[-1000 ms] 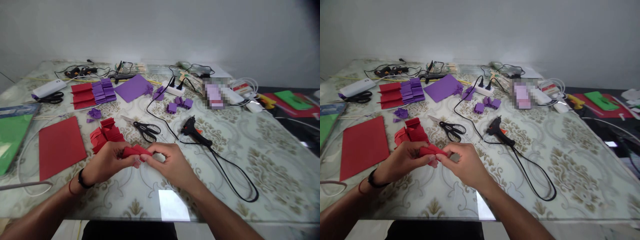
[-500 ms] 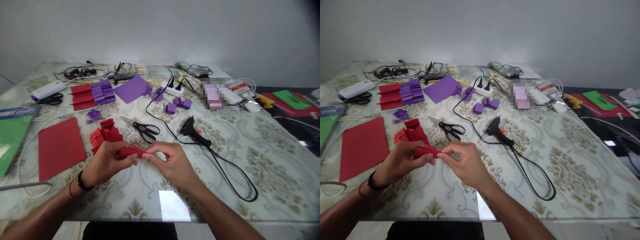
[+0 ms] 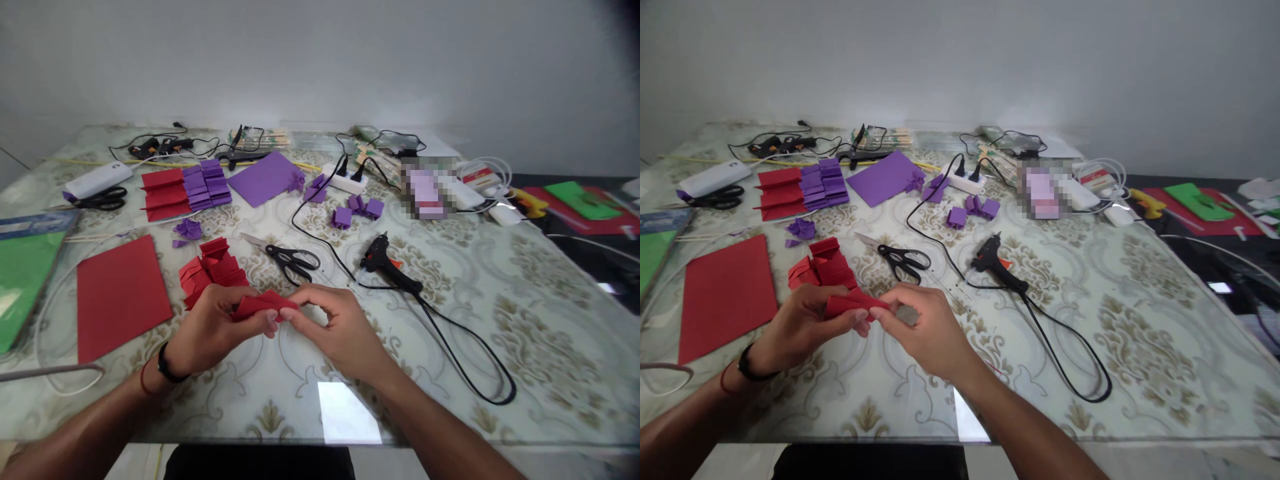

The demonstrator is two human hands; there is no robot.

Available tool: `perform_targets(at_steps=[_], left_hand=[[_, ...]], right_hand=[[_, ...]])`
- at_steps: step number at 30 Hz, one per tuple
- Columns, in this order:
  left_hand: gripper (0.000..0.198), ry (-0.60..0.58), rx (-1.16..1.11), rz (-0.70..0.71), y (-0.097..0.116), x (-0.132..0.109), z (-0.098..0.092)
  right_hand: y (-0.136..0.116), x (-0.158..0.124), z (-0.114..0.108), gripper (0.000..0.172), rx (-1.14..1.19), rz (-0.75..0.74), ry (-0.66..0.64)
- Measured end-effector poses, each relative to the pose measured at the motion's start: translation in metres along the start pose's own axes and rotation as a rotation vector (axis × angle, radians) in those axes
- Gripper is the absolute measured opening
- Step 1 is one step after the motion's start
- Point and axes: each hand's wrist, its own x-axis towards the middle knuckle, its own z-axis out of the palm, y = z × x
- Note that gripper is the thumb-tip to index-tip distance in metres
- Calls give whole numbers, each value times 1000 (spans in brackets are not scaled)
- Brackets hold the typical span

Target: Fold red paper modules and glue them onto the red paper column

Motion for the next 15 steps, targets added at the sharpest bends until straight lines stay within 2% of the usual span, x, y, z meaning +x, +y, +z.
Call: perform_targets(at_steps=[6, 15], left_hand=[[25, -42, -214, -74, 0, 6, 0], [29, -28, -153, -55, -3, 1, 3]], right_hand=[[3, 1, -6, 17, 89, 36, 48], [0, 2, 0, 19, 18, 66, -33]])
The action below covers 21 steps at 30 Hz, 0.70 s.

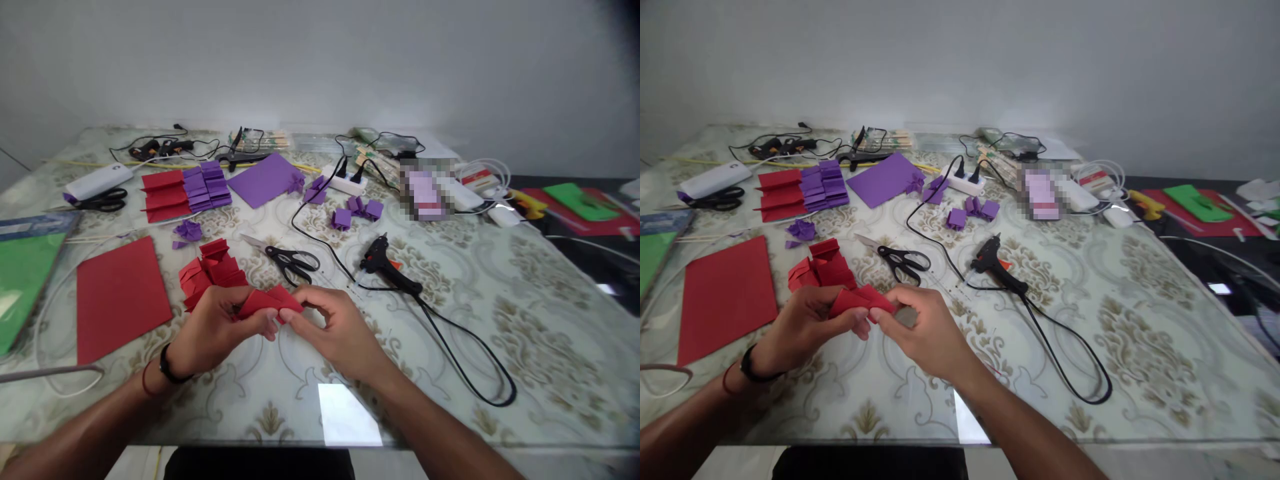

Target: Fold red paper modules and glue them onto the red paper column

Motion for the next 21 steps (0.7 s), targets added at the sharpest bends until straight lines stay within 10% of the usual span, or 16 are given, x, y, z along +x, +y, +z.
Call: perform_targets(at_steps=[21], left_hand=[[30, -11, -130, 33, 8, 5, -7]], right_hand=[[5, 1, -5, 22, 186, 52, 111]])
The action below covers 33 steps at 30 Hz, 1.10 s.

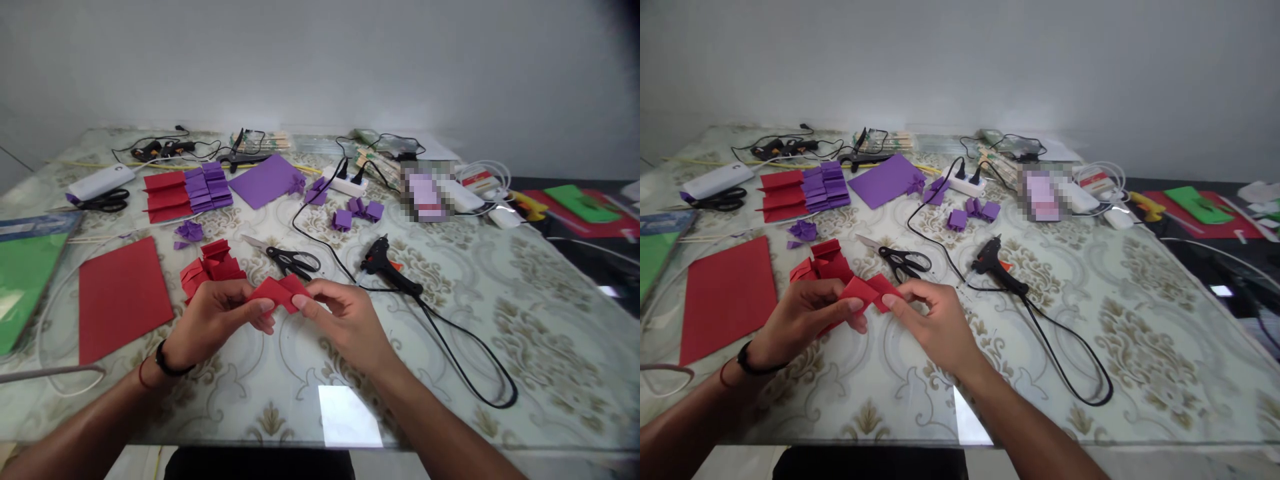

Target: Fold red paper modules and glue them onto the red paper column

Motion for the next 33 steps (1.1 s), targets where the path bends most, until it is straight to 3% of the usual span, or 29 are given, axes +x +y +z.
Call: perform_targets(at_steps=[11, 19, 25, 33], left_hand=[[35, 126, 69, 1, -1, 0, -4], [22, 264, 16, 75, 0, 1, -2], [25, 184, 0, 136, -6, 0, -1], [18, 43, -19, 63, -14, 1, 2]], right_hand=[[-1, 2, -2, 24, -36, -18, 29], [3, 3, -7, 23, -5, -38, 40], [1, 2, -3, 20, -15, -20, -103], [4, 0, 4, 21, -48, 0, -46]])
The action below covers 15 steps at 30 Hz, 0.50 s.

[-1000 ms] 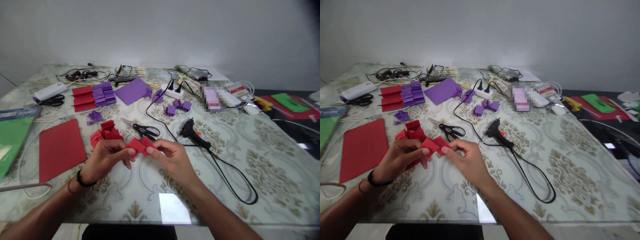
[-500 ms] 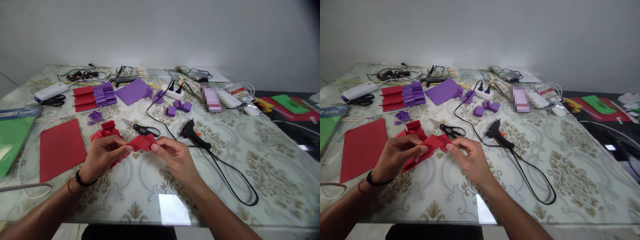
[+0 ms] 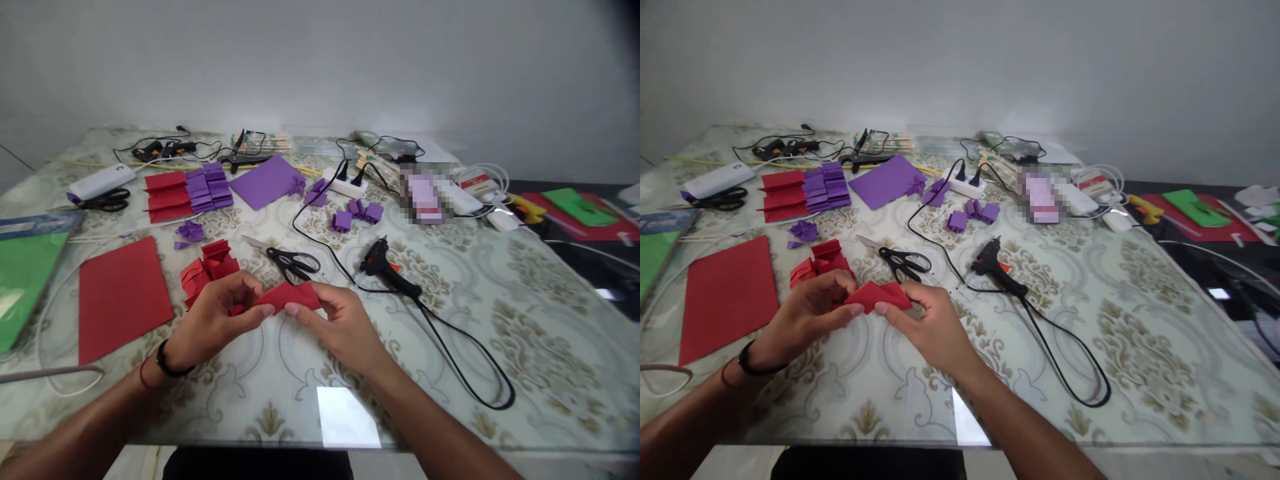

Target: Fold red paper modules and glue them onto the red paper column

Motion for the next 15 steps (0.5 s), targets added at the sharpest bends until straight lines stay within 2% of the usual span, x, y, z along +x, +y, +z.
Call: perform_targets(at_steps=[3, 6, 12, 15], left_hand=[[28, -54, 80, 30, 0, 0, 0], [16, -81, 177, 75, 1, 0, 1], [25, 3, 251, 70, 0, -1, 1], [27, -2, 330, 72, 1, -1, 2]], right_hand=[[-2, 1, 0, 24, -93, -36, -20], [-4, 1, -1, 26, -176, -65, -50], [-5, 2, -1, 17, -200, -90, -25], [-4, 1, 1, 18, -200, -111, -20]])
